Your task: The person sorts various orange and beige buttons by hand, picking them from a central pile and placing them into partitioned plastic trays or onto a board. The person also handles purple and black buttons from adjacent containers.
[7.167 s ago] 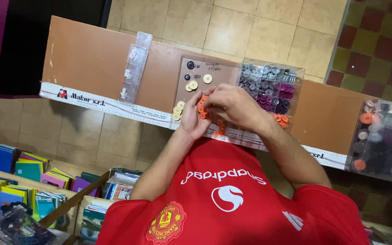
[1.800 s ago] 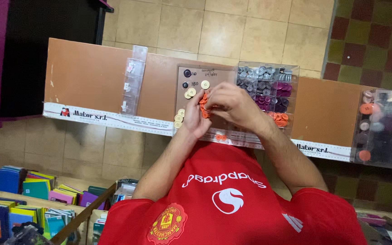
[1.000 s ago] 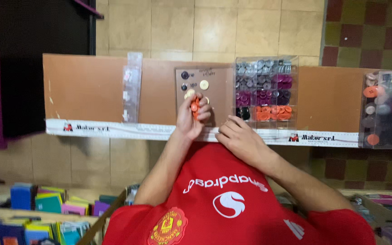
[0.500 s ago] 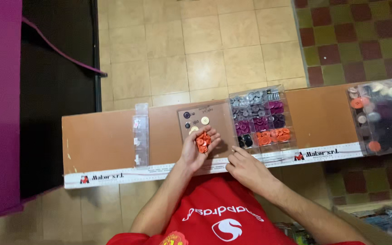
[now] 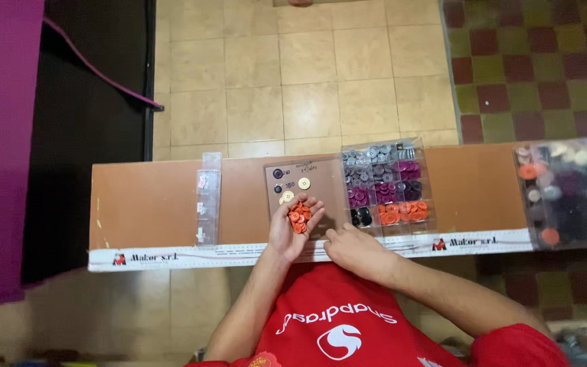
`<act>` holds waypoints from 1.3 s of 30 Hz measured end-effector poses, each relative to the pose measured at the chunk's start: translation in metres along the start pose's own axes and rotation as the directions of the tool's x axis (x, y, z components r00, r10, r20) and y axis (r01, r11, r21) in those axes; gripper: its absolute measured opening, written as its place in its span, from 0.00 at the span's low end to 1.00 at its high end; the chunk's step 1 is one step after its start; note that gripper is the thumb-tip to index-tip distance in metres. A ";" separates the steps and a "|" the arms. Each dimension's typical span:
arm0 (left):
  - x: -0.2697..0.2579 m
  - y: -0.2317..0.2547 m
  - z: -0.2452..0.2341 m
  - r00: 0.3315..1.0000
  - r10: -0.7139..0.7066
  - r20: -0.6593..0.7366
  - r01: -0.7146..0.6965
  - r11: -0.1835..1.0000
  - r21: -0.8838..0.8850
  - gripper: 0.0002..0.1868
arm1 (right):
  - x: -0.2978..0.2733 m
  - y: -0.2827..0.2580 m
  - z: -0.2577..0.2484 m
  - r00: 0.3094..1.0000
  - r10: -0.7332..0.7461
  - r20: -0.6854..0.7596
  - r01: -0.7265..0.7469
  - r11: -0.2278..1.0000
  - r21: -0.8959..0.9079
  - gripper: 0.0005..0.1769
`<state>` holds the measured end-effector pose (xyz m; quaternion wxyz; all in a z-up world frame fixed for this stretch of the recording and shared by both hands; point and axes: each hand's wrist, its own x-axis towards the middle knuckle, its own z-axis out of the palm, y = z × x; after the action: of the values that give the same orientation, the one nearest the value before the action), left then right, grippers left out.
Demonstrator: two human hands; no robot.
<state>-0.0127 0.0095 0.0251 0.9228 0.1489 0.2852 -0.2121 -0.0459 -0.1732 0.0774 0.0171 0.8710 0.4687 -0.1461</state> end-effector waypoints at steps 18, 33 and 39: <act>0.017 -0.017 0.000 0.986 0.168 0.026 -0.160 0.970 -0.185 0.13 | 0.018 0.021 -0.058 0.983 -0.163 0.086 0.146 0.972 0.182 0.10; 0.013 -0.008 -0.002 0.994 0.107 0.015 -0.105 0.989 -0.099 0.13 | 0.007 0.033 -0.039 0.969 -0.086 0.231 0.001 0.938 0.347 0.06; 0.020 -0.014 -0.014 0.995 0.097 0.021 -0.095 0.991 -0.094 0.13 | 0.002 0.041 -0.036 0.985 -0.125 0.123 0.059 0.897 0.437 0.01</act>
<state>-0.0102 -0.0031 0.0003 0.9414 0.1166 0.2753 -0.1559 -0.0024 -0.1885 0.1068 -0.1486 0.8167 0.4628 -0.3109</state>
